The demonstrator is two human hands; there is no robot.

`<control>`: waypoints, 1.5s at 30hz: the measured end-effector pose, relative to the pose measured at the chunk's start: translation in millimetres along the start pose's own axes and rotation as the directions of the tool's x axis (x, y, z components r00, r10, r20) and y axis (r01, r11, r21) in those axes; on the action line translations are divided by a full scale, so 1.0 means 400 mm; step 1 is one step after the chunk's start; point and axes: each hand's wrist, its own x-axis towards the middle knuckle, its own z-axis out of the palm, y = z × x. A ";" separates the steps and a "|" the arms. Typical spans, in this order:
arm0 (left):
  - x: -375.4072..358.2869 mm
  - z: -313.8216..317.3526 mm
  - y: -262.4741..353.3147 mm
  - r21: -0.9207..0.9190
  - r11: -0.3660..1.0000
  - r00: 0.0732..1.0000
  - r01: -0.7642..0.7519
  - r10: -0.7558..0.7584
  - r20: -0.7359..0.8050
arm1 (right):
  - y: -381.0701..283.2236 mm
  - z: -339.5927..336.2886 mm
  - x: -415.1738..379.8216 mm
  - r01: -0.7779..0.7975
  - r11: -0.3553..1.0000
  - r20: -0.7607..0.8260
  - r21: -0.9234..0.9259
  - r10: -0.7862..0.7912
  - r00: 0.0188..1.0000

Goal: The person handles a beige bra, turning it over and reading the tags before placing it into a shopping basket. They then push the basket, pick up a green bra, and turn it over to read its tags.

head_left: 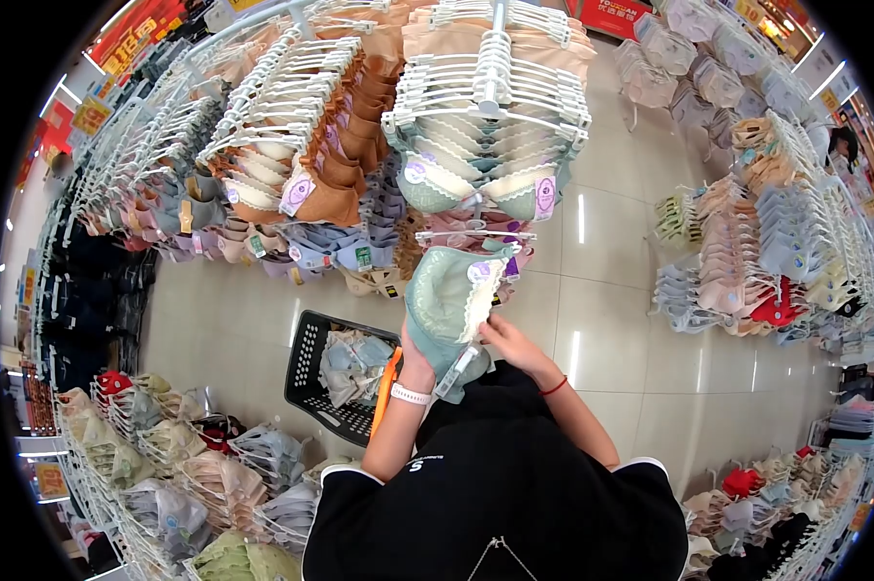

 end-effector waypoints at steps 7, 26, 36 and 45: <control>0.036 -0.047 0.059 0.039 0.996 0.973 -0.078 0.084 -0.214 | 0.007 0.034 0.003 0.029 0.995 -0.048 0.099 -0.024 0.999; -0.012 -0.064 -0.018 0.296 0.952 0.977 0.073 -0.008 -0.213 | -0.021 0.010 0.007 0.022 0.841 -0.108 0.540 0.043 0.993; -0.045 -0.102 0.010 0.735 0.661 0.987 0.151 -0.142 -0.075 | -0.043 -0.027 0.014 0.054 0.707 -0.184 0.705 0.109 0.977; 0.003 -0.144 -0.005 0.317 0.908 0.958 0.274 -0.228 -0.174 | -0.088 -0.005 -0.002 -0.024 0.588 -0.051 0.808 0.111 0.992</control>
